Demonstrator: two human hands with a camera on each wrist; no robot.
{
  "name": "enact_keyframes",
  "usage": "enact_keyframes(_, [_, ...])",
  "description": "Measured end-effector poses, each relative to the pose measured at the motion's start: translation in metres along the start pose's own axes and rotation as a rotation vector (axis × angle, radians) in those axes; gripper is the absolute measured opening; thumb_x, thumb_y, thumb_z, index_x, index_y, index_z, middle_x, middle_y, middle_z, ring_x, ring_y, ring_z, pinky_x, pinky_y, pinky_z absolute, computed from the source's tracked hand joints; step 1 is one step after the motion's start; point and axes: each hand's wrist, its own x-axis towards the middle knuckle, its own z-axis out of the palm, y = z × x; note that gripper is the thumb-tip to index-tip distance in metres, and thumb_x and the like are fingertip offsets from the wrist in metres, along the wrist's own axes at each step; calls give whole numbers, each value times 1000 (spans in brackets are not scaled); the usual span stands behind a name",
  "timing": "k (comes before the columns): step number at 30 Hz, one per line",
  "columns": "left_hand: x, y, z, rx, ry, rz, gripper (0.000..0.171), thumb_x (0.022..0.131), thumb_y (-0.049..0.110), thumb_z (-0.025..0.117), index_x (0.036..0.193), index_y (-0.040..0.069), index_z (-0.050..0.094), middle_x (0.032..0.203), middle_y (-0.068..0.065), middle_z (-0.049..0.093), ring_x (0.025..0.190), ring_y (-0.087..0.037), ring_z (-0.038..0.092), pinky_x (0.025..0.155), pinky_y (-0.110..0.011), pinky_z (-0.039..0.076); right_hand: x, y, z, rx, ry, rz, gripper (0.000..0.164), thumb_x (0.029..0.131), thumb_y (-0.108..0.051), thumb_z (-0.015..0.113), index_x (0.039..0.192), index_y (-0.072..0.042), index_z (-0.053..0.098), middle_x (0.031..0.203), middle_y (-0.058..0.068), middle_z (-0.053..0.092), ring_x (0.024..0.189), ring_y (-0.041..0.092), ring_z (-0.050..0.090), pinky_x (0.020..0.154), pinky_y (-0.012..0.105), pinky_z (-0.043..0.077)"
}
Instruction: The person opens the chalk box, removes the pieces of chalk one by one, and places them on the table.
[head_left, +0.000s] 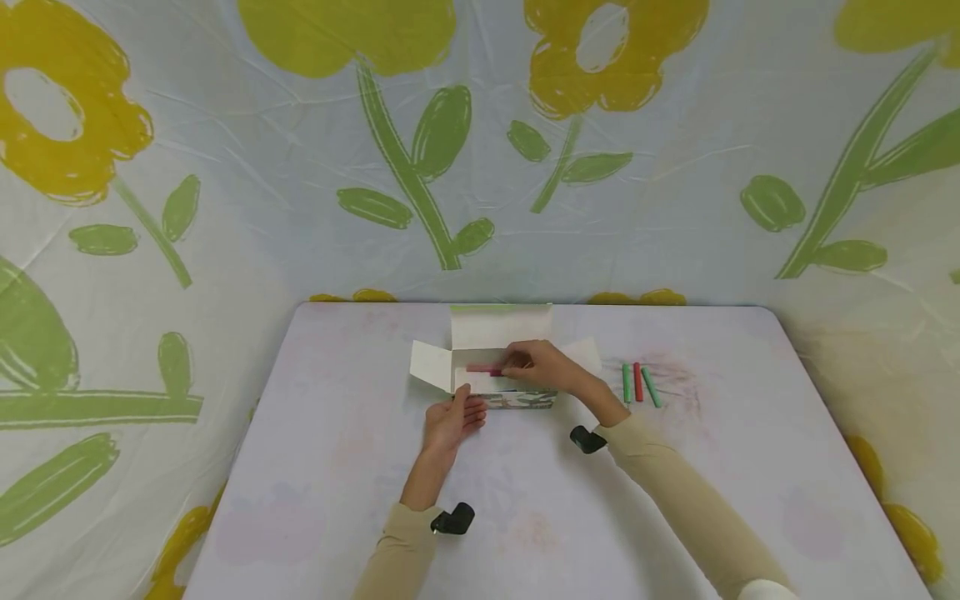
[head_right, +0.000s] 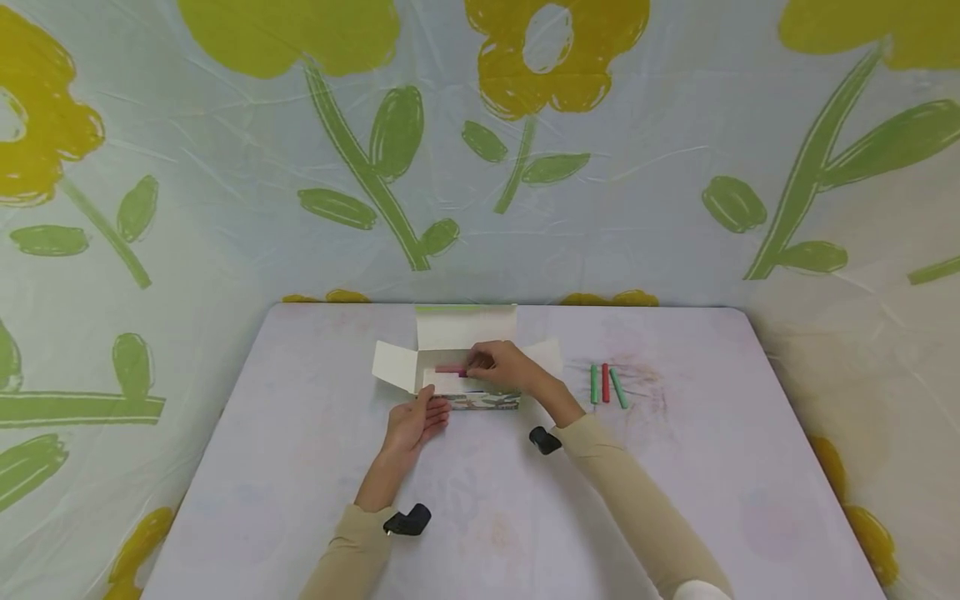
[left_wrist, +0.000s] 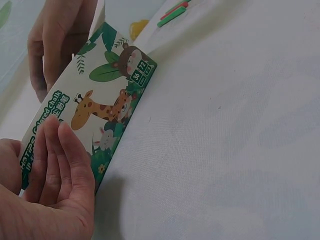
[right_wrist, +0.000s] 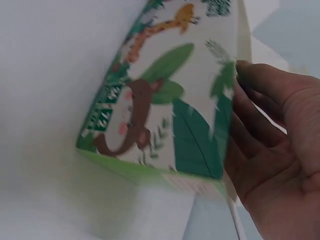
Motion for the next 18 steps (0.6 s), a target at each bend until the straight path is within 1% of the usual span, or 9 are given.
enact_keyframes(4, [-1, 1, 0, 9, -4, -3, 49, 105, 31, 61, 110, -17, 67, 87, -11, 75, 73, -9, 69, 71, -23, 60, 5, 3, 13, -17, -54, -29, 18, 98, -2, 68, 113, 6, 69, 105, 15, 73, 95, 23, 70, 84, 36, 60])
enact_keyframes(7, [-1, 1, 0, 10, 0, -4, 50, 105, 32, 61, 109, -17, 67, 86, -10, 75, 73, -9, 69, 71, -23, 60, 7, 4, 20, -55, -51, -55, 16, 97, -1, 70, 111, 5, 68, 103, 14, 72, 92, 23, 69, 82, 33, 59])
enact_keyframes(11, [0, 1, 0, 12, 10, 1, 49, 105, 32, 62, 108, -17, 68, 87, -11, 75, 73, -10, 70, 72, -24, 61, 9, 2, 23, -82, -51, -51, 15, 97, -1, 70, 110, 6, 70, 102, 15, 73, 88, 21, 68, 78, 31, 58])
enact_keyframes(14, [1, -1, 1, 8, 13, 3, 48, 105, 30, 61, 107, -17, 68, 86, -11, 75, 73, -10, 70, 72, -24, 61, 11, 1, 22, -94, -84, -16, 17, 97, -2, 69, 111, 7, 71, 104, 16, 73, 88, 21, 67, 79, 31, 57])
enact_keyframes(18, [3, -3, 1, -8, 14, 9, 45, 105, 29, 61, 103, -16, 69, 83, -9, 74, 72, -10, 70, 70, -23, 61, 18, 3, 20, -154, -181, 54, 16, 97, -4, 70, 111, 4, 72, 103, 13, 72, 89, 20, 65, 81, 31, 55])
